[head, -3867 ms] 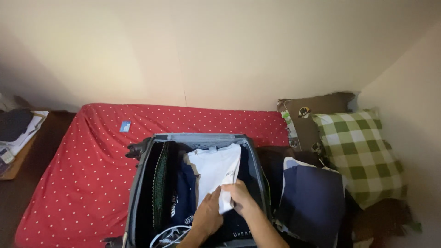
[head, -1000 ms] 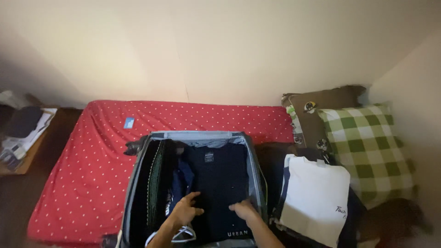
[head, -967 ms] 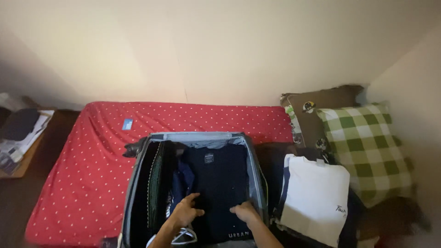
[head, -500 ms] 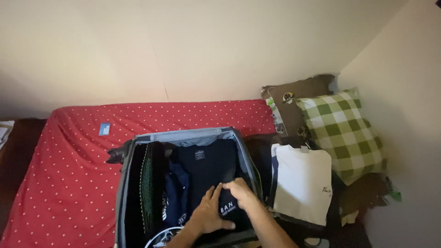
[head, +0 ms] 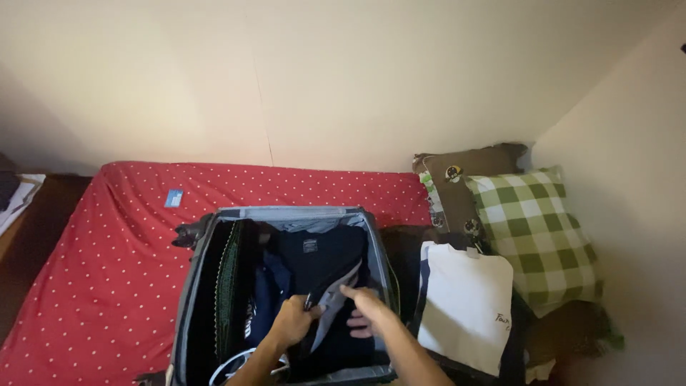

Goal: Unpacking clothes and a tripod from a suitcase onto a bed.

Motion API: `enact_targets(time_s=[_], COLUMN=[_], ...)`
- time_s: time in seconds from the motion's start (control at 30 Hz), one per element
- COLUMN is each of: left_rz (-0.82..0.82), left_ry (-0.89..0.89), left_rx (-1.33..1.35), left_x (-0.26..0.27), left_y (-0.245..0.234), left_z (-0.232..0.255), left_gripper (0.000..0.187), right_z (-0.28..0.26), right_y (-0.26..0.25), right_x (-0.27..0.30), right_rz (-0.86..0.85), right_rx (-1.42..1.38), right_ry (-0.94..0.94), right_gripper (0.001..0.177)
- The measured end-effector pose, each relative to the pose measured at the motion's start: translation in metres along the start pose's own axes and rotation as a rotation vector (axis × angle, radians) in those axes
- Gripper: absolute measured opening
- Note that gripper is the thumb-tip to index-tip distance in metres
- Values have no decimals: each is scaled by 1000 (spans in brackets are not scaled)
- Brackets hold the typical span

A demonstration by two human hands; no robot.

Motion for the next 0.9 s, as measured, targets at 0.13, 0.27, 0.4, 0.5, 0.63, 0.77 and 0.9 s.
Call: enact_targets(time_s=[0.13, 0.27, 0.4, 0.5, 0.63, 0.77, 0.9], left_rz=[-23, 38, 33, -233, -232, 173, 371], left_ry=[-68, -46, 107, 71, 10, -59, -398], left_rx=[35, 80, -48, -90, 17, 96, 260], left_x=[6, 13, 13, 46, 39, 18, 20], left_y=[0, 7, 23, 11, 16, 7, -20], left_z=[7, 5, -6, 52, 19, -41, -64], left_gripper=[35, 33, 37, 30, 38, 33, 47], right_z=[11, 8, -7, -7, 14, -17, -63], right_y=[9, 21, 30, 32, 23, 19, 23], right_x=[11, 20, 72, 58, -39, -11, 32], right_rz=[-162, -239, -164, -84, -78, -136, -328], right_rx=[-106, -171, -156, -144, -142, -57, -167], right_ry=[57, -17, -95, -135, -218, -351, -545], right_gripper=[108, 116, 117, 114, 108, 90, 69])
Point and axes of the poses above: each hand's wrist, its own x-axis away from the middle knuckle, its own y-axis out of the palm, z = x × y, the point moved 3 cm from there along -x, towards the middle knuckle, and after that the axes turned 6 degrees about y, right-handed, at the moved point
